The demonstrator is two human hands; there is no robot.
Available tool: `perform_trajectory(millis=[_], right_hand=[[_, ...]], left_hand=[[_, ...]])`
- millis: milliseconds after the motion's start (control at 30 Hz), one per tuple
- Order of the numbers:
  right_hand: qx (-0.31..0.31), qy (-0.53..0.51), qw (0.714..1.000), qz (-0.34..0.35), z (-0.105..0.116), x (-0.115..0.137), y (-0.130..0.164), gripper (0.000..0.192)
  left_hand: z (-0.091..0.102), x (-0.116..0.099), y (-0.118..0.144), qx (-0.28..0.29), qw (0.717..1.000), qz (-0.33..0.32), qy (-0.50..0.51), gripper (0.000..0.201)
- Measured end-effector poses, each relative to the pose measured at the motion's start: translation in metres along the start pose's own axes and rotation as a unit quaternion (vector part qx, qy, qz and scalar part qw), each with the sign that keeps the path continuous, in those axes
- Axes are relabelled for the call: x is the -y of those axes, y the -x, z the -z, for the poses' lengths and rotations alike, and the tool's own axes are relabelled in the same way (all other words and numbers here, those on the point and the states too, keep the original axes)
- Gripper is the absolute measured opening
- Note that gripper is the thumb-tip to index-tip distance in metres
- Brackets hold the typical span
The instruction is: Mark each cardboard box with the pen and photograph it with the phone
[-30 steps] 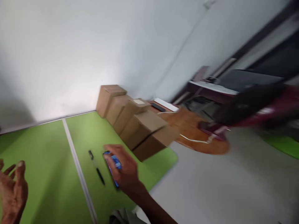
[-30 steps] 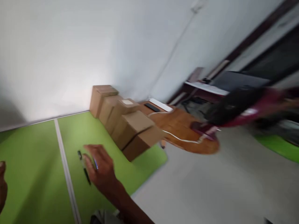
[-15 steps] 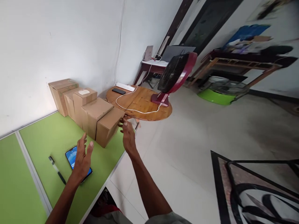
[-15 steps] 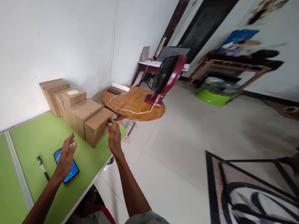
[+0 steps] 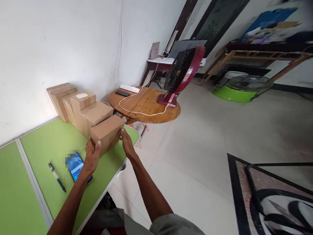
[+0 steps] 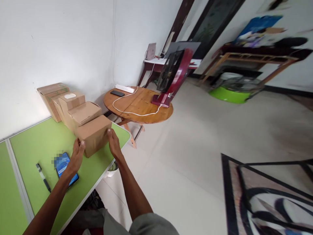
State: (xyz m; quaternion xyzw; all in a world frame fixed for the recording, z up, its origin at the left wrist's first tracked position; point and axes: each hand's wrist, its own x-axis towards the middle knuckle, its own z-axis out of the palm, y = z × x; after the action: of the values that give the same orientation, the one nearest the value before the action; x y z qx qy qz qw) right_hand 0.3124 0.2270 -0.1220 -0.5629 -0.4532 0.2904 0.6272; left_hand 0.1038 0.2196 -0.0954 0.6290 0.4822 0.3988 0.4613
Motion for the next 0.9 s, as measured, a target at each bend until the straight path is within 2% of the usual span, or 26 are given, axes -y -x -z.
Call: perform_trajectory(millis=[133, 233, 333, 400, 467, 567, 633, 700, 767, 833, 900], right_hand=[[0.015, 0.023, 1.0, 0.015, 0.014, 0.024, 0.046, 0.069], [0.055, 0.026, 0.996, 0.071, 0.018, 0.055, 0.061, 0.056], [0.132, -0.02, 0.986, 0.096, 0.006, 0.081, 0.069, 0.054], [0.209, -0.072, 0.973, 0.058, -0.013, 0.09, 0.078, 0.063], [0.296, -0.122, 0.947, 0.003, -0.037, 0.095, 0.092, 0.075], [0.371, -0.183, 0.909, -0.051, -0.073, 0.098, 0.118, 0.075], [0.378, -0.219, 0.894, -0.096, -0.093, 0.099, 0.132, 0.067], [0.387, -0.247, 0.873, -0.166, -0.106, 0.099, 0.14, 0.062], [0.403, -0.259, 0.848, -0.227, -0.115, 0.1, 0.142, 0.06], [0.42, -0.254, 0.834, -0.251, -0.12, 0.102, 0.14, 0.059], [0.435, -0.24, 0.832, -0.248, -0.124, 0.105, 0.137, 0.058]], left_hand=[[0.027, -0.017, 0.028, 0.025, 1.0, -0.01, 0.004, 0.094], [0.057, -0.028, 0.056, 0.013, 1.0, -0.014, 0.017, 0.093], [0.091, -0.027, 0.09, -0.076, 0.996, 0.013, 0.049, 0.085], [0.115, -0.019, 0.117, -0.162, 0.981, 0.076, 0.071, 0.086], [0.135, -0.01, 0.145, -0.231, 0.96, 0.138, 0.075, 0.09], [0.161, -0.001, 0.184, -0.299, 0.939, 0.16, 0.051, 0.095], [0.177, 0.003, 0.204, -0.318, 0.939, 0.125, 0.045, 0.099], [0.192, 0.008, 0.22, -0.328, 0.942, 0.064, 0.017, 0.095], [0.206, 0.015, 0.233, -0.358, 0.928, -0.004, -0.099, 0.086], [0.215, 0.023, 0.242, -0.385, 0.875, -0.074, -0.285, 0.093], [0.219, 0.03, 0.247, -0.37, 0.803, -0.144, -0.445, 0.11]])
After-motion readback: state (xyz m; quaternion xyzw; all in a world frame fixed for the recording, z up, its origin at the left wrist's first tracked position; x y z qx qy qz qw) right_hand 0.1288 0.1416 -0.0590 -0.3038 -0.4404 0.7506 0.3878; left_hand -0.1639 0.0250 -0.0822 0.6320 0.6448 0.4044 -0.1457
